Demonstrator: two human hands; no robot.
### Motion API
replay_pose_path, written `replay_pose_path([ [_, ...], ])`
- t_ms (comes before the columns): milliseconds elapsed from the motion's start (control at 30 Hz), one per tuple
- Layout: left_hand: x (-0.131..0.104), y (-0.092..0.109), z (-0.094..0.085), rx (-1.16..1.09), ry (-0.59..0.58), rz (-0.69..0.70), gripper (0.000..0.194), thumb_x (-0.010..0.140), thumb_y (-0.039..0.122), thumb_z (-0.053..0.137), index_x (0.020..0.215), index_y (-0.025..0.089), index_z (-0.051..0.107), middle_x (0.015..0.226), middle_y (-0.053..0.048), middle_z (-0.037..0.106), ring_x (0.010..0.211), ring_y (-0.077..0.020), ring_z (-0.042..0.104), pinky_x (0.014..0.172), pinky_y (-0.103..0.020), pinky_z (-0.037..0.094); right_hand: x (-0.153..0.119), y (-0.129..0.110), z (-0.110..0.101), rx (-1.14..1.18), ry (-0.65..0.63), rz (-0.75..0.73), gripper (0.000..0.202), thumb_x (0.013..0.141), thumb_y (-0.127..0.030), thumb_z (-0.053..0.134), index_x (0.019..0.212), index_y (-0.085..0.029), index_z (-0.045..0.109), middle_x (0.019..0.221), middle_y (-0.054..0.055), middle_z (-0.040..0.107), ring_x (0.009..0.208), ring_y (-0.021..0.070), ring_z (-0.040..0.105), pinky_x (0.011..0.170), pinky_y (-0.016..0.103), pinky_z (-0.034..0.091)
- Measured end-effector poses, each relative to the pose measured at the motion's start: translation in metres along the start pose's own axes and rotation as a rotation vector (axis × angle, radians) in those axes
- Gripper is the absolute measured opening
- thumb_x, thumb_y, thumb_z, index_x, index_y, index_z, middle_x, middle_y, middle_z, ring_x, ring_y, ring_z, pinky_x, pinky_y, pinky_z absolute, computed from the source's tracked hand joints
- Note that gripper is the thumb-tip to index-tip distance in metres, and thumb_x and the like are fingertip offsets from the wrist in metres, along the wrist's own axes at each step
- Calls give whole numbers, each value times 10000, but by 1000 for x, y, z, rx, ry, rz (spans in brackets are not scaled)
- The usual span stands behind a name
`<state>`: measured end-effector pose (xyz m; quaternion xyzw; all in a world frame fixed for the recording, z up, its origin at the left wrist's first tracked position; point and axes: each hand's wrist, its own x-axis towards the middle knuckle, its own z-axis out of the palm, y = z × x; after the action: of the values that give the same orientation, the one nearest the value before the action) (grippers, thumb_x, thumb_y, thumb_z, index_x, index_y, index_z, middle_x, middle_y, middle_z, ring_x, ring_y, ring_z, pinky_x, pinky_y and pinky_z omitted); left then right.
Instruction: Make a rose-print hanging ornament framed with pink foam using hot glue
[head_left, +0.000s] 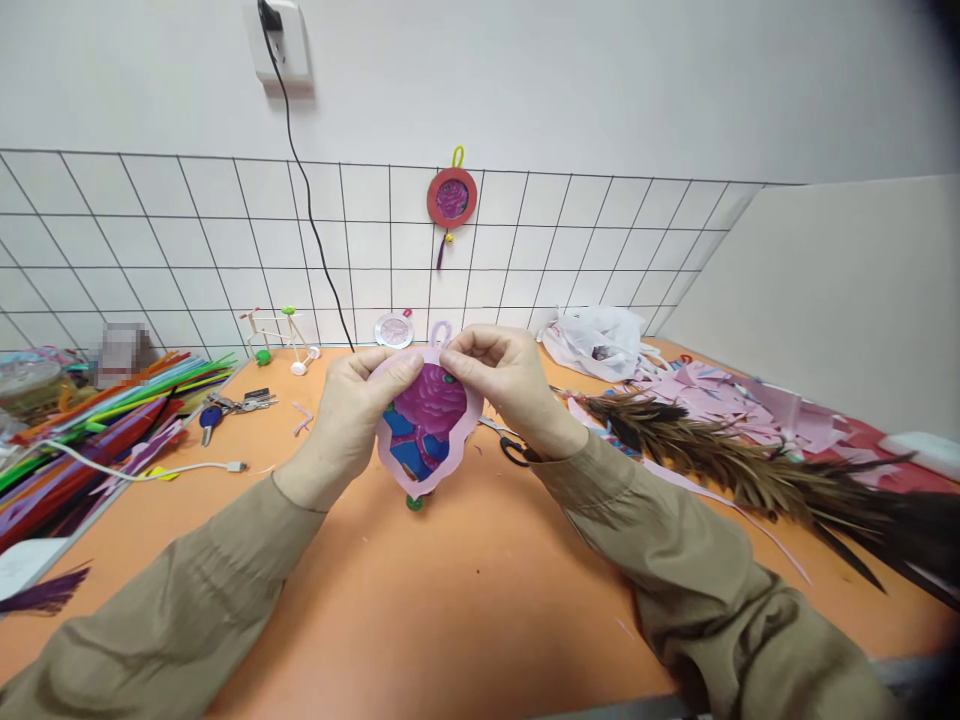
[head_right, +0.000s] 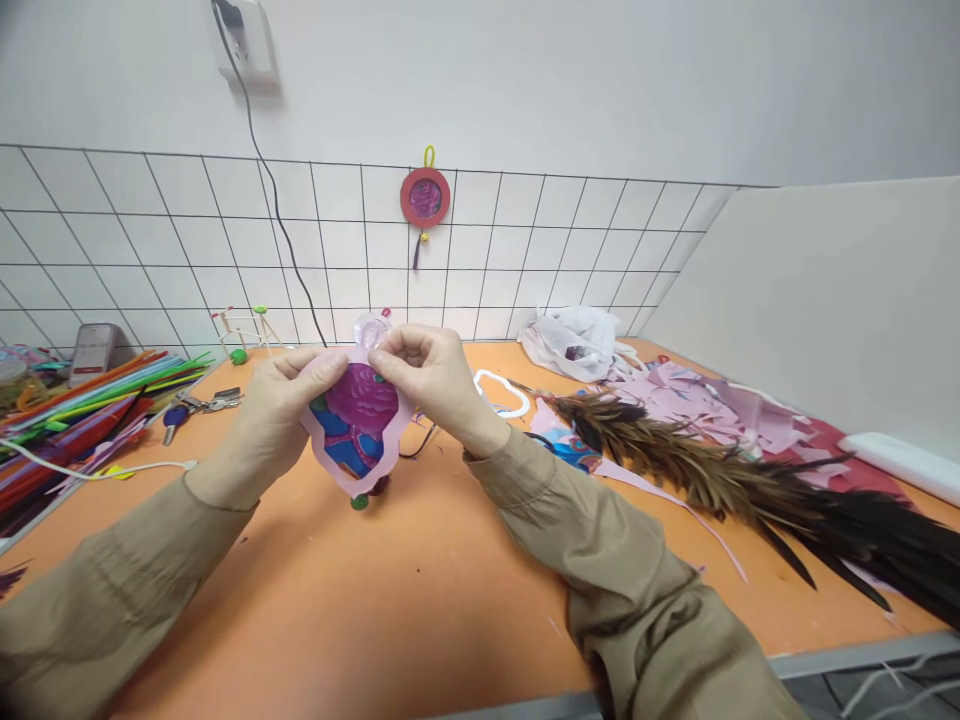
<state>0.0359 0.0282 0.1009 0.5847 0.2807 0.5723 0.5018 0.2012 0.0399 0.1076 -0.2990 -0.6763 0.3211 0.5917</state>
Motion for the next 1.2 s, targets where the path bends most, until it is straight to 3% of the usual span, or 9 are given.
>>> replay_pose_path([
  [333,7,-2,-6,6,14,-132,316,682,420,850,632,143,706,576,-22,657,488,-124,569,466,-232,428,-3,5,-2,15,-62,67,264,763,-381,720,657,-170,602,592,-25,571,510,83,492,467,225,403],
  [533,17,0,-20,-8,56,-174,305,668,416,853,636,141,724,581,-44,687,489,-130,590,468,-223,450,-2,7,-7,-35,-104,124,301,783,-431,723,679,-171,612,593,-18,580,523,93,516,494,236,429],
  [633,23,19,-30,-32,137,-126,287,608,387,884,584,152,720,542,-28,670,459,-122,557,444,-223,451,-6,15,-5,-84,-206,190,266,801,-391,694,674,-172,610,587,-13,590,509,95,514,483,231,419],
  [733,19,52,-40,-13,236,-98,236,577,325,900,564,169,723,520,2,657,453,-97,536,440,-195,458,-10,27,-2,-144,-326,226,223,807,-333,670,665,-169,615,565,-15,584,517,93,512,490,217,404],
  [833,5,83,-44,141,353,-77,213,591,316,888,582,171,733,479,7,647,410,-115,551,393,-200,462,-11,33,-3,-165,-366,224,216,816,-317,656,666,-165,624,556,-21,575,527,91,513,509,214,405],
  [900,-3,90,-41,274,414,-100,162,584,277,891,640,192,765,522,-2,688,396,-150,576,360,-234,470,-9,33,-6,-146,-363,252,230,825,-326,652,662,-166,618,563,-19,579,530,91,516,512,217,408],
  [967,-4,82,-36,386,336,-142,194,600,333,882,688,190,785,541,-16,698,396,-156,579,358,-238,470,-5,31,-11,-102,-336,281,234,820,-335,665,668,-165,617,595,-10,604,545,94,534,518,219,419],
  [1033,2,60,-29,384,166,-230,259,624,393,864,616,159,754,493,-24,653,384,-127,539,347,-204,416,-2,29,-16,-28,-304,313,215,805,-347,688,710,-160,638,640,0,633,564,97,561,539,226,446],
  [1200,22,-4,-15,170,20,-416,287,593,398,875,580,146,736,527,-42,666,446,-116,559,427,-198,437,4,30,-23,146,-240,361,257,740,-377,755,842,-153,680,752,12,663,629,108,605,609,252,499],
])
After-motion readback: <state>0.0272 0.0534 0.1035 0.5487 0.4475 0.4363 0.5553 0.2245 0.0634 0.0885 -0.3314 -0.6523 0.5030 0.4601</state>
